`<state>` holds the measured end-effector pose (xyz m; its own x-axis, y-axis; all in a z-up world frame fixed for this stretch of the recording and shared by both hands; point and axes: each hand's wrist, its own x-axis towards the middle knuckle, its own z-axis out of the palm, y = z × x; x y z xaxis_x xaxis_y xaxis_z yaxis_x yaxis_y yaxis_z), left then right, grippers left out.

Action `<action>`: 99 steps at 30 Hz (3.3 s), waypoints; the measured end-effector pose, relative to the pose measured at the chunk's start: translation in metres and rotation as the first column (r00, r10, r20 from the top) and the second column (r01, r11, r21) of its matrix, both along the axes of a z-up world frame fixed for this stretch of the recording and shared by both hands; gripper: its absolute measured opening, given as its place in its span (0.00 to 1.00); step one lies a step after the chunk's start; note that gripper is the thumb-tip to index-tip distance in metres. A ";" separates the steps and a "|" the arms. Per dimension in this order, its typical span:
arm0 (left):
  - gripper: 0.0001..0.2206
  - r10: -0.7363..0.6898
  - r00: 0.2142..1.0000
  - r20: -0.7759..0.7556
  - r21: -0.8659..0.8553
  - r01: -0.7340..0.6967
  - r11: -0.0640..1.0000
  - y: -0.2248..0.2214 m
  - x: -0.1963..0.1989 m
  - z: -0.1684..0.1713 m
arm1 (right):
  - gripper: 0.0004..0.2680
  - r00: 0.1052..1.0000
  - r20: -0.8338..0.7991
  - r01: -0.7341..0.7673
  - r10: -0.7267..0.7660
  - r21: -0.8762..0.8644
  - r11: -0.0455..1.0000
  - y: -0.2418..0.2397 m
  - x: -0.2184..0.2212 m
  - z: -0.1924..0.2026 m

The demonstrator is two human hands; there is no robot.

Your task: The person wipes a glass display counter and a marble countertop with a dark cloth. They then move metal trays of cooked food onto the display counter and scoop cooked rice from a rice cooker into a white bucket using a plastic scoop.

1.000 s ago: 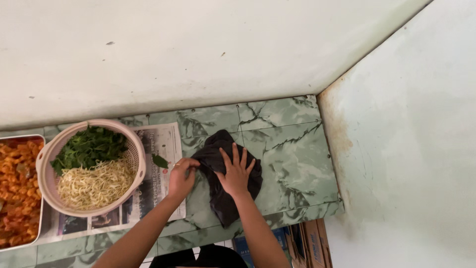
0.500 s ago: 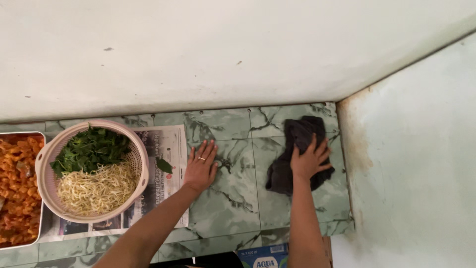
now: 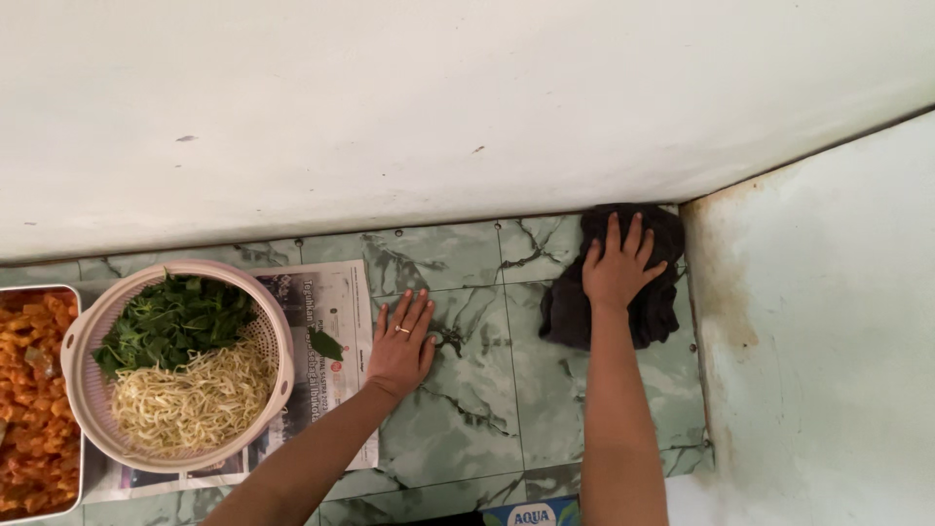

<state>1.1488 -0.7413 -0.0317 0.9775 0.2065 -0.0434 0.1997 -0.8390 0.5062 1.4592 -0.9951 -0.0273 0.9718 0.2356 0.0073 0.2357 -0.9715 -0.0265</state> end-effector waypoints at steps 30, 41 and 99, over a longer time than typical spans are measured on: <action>0.30 0.001 0.998 -0.064 0.038 0.001 0.999 -0.001 0.003 0.005 | 0.20 0.915 0.061 -0.402 0.398 0.209 0.892 0.135 -0.124 0.005; 0.28 0.021 1.000 0.005 -0.002 -0.021 1.000 -0.002 0.001 0.001 | 0.22 0.999 0.002 -0.040 0.040 0.071 0.997 0.017 -0.035 0.011; 0.28 -0.135 0.988 -0.081 0.229 0.150 0.962 0.021 -0.011 -0.011 | 0.23 0.993 -0.082 -0.065 0.083 0.209 0.976 -0.021 -0.355 0.066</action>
<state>1.1380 -0.7205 -0.0427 0.9943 0.0770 -0.0739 0.0949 -0.9546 0.2822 1.1042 -1.0165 0.0391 0.9507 0.3094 -0.0228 0.2944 -0.9228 -0.2485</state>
